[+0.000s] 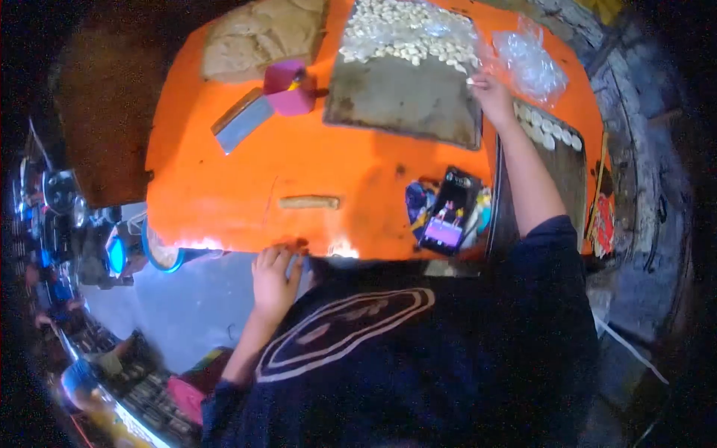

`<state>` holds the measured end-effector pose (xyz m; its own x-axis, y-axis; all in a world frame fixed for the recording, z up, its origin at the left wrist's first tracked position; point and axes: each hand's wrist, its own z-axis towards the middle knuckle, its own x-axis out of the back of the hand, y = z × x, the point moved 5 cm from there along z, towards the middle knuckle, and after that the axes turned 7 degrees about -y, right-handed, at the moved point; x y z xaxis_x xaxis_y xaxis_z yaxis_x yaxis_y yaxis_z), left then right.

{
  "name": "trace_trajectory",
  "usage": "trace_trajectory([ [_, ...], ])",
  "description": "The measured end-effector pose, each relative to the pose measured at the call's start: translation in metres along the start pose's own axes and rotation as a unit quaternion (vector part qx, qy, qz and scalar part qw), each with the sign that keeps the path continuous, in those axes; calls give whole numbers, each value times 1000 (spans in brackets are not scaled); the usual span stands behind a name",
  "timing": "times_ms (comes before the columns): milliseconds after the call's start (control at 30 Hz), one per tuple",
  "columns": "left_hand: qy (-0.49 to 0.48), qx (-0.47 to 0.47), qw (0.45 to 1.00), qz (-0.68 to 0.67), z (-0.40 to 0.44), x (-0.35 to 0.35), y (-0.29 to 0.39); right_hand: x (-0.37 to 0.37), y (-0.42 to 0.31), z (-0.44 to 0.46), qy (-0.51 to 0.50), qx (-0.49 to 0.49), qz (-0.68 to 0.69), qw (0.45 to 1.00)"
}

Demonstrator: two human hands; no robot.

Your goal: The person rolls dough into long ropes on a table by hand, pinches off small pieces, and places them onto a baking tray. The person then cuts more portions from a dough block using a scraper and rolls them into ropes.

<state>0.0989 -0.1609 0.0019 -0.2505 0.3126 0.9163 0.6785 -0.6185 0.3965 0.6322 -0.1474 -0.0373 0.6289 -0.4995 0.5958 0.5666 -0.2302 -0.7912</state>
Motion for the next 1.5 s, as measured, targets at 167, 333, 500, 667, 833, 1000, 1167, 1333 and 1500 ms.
trace_trajectory([
  [167, 0, -122, 988, -97, 26, 4, 1, -22, -76, -133, -33, -73, 218, 973],
  [333, -27, -204, 976, -68, 43, 7, -11, -46, -96, -227, -5, -193, 441, 876],
  [500, -113, -233, 959, -116, 49, 2, -21, -61, -79, -244, 25, -164, 471, 866],
  [667, -66, -259, 955, -125, 47, -11, -30, -71, -124, -229, 51, -109, 341, 932],
  [833, -62, -251, 952, -165, 56, -14, -26, -150, -165, -218, -146, -28, 78, 986],
  [1000, -190, -88, 978, -16, 65, -18, -14, -205, -191, -181, -131, 158, -77, 976],
  [1167, -169, -84, 981, 40, 73, -22, -12, -225, -200, -184, -174, 236, -29, 956],
  [1333, -206, -50, 958, 191, 79, -39, -11, -223, -207, -198, -81, 261, -205, 940],
  [1500, -29, -222, 883, -413, 111, -99, -46, -207, -190, -196, -163, 58, -57, 983],
])
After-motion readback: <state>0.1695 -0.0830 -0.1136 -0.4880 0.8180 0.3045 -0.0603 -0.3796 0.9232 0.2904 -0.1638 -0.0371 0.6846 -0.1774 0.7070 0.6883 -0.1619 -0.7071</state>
